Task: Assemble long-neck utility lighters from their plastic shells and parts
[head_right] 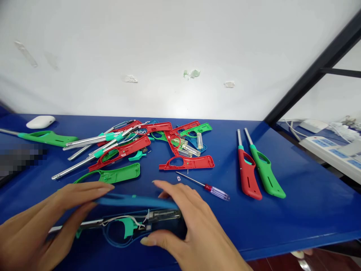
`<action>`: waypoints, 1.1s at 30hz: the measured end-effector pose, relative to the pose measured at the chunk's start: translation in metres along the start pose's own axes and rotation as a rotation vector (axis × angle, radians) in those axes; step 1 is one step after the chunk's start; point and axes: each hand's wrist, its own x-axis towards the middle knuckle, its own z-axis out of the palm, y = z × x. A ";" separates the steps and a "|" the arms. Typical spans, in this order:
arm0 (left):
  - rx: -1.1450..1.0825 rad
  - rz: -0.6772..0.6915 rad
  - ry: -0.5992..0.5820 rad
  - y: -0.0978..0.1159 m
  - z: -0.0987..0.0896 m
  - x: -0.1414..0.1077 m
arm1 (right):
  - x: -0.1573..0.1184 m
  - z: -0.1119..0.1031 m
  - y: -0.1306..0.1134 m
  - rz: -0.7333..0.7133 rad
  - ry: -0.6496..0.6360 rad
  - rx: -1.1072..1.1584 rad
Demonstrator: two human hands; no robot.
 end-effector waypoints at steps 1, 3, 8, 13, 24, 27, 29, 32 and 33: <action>0.019 0.008 0.007 0.001 0.004 0.006 | -0.001 0.000 0.001 -0.007 0.053 0.001; 0.099 0.008 -0.021 0.003 0.009 0.016 | -0.002 -0.001 0.002 -0.050 0.158 0.000; 0.104 0.081 -0.015 0.015 0.010 0.014 | -0.001 -0.005 -0.001 -0.253 0.379 -0.108; -0.137 0.201 -0.112 0.025 0.007 0.003 | 0.002 -0.005 -0.010 -0.444 0.226 -0.201; -0.225 0.206 -0.088 0.032 0.015 0.016 | 0.004 -0.005 -0.009 -0.472 0.060 -0.243; -0.214 0.254 -0.144 0.030 0.006 0.014 | 0.003 -0.005 -0.009 -0.435 0.018 -0.219; -0.216 0.247 -0.204 0.026 0.001 0.011 | 0.002 -0.004 -0.009 -0.409 -0.005 -0.199; -0.231 0.205 -0.268 0.021 0.000 0.007 | 0.001 -0.002 -0.006 -0.382 -0.012 -0.186; -0.240 0.197 -0.284 0.020 0.000 0.007 | 0.000 -0.001 -0.005 -0.382 -0.007 -0.184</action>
